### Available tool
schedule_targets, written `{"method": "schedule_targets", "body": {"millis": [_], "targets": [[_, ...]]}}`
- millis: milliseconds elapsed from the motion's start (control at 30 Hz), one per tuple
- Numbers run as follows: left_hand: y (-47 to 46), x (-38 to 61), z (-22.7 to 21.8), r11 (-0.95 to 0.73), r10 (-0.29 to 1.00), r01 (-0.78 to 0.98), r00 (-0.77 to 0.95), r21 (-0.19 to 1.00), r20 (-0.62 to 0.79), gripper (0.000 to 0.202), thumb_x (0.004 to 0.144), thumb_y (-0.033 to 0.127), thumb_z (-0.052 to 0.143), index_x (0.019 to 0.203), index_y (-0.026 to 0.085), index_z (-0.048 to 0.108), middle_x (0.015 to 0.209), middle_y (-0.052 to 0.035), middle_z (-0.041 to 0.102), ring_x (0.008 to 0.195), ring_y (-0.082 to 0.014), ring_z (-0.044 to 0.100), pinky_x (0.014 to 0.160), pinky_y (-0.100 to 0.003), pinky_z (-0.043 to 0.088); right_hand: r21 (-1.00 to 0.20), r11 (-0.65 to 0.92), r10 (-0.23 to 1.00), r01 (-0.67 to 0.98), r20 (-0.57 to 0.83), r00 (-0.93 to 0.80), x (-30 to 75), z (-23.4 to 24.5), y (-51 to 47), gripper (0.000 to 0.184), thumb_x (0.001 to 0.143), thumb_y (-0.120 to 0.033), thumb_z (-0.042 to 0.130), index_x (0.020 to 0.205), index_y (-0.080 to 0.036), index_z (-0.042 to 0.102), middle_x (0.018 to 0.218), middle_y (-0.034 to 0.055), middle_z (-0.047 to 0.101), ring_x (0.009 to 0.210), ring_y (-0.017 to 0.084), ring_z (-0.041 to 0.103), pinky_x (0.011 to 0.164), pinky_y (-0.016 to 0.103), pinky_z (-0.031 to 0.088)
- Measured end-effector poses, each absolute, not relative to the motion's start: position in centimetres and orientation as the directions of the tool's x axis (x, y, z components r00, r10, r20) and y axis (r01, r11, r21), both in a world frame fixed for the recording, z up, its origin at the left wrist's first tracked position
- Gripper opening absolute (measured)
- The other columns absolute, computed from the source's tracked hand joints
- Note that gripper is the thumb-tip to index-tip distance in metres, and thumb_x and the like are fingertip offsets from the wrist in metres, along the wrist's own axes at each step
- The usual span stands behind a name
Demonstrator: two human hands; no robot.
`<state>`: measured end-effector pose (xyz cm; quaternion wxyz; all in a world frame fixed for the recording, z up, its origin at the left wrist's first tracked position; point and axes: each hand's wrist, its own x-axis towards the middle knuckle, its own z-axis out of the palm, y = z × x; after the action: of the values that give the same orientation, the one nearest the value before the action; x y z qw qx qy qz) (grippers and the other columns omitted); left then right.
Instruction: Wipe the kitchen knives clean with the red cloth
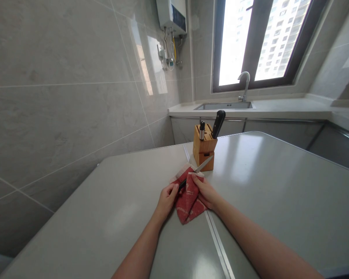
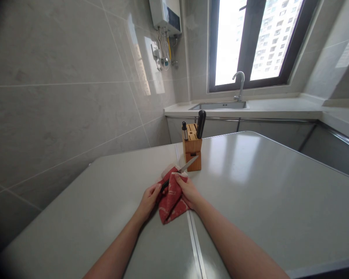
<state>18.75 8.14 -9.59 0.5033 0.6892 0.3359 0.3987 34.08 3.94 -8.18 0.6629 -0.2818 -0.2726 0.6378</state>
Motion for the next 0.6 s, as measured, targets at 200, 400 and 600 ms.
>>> {"method": "schedule_targets", "body": {"millis": [200,400,600], "targets": [[8.05,18.93,-9.56,-0.231,0.879,0.010,0.430,0.973,0.204,0.033,0.080,0.047,0.056,0.078,0.014,0.055,0.068,0.0016,0.055,0.061,-0.0109,0.047,0.057,-0.021,0.036,-0.691,0.029,0.997,-0.723,-0.029,0.068,34.15,-8.00,3.96,0.029,0.073,-0.041,0.069,0.090,-0.019,0.062,0.083,0.0029,0.071,0.075,0.017,0.067,0.080,0.032,0.052],[8.13,19.06,-9.75,-0.217,0.883,0.008,0.427,0.976,0.193,0.032,0.077,0.047,0.060,0.079,0.016,0.050,0.069,0.0022,0.055,0.058,-0.0102,0.048,0.055,-0.020,0.036,-0.685,0.035,0.997,-0.728,-0.030,0.076,34.24,-7.96,4.06,0.026,0.074,-0.039,0.068,0.087,-0.018,0.062,0.081,0.0030,0.071,0.073,0.016,0.066,0.079,0.032,0.052],[8.16,19.07,-9.66,-0.238,0.885,0.030,0.420,0.971,0.204,0.030,0.077,0.044,0.061,0.076,0.016,0.048,0.064,0.0038,0.050,0.056,-0.0094,0.044,0.053,-0.019,0.033,-0.675,0.047,0.995,-0.737,-0.035,0.096,34.21,-7.99,4.12,0.027,0.071,-0.038,0.071,0.087,-0.018,0.063,0.079,0.0019,0.071,0.071,0.015,0.066,0.076,0.030,0.052]]}}
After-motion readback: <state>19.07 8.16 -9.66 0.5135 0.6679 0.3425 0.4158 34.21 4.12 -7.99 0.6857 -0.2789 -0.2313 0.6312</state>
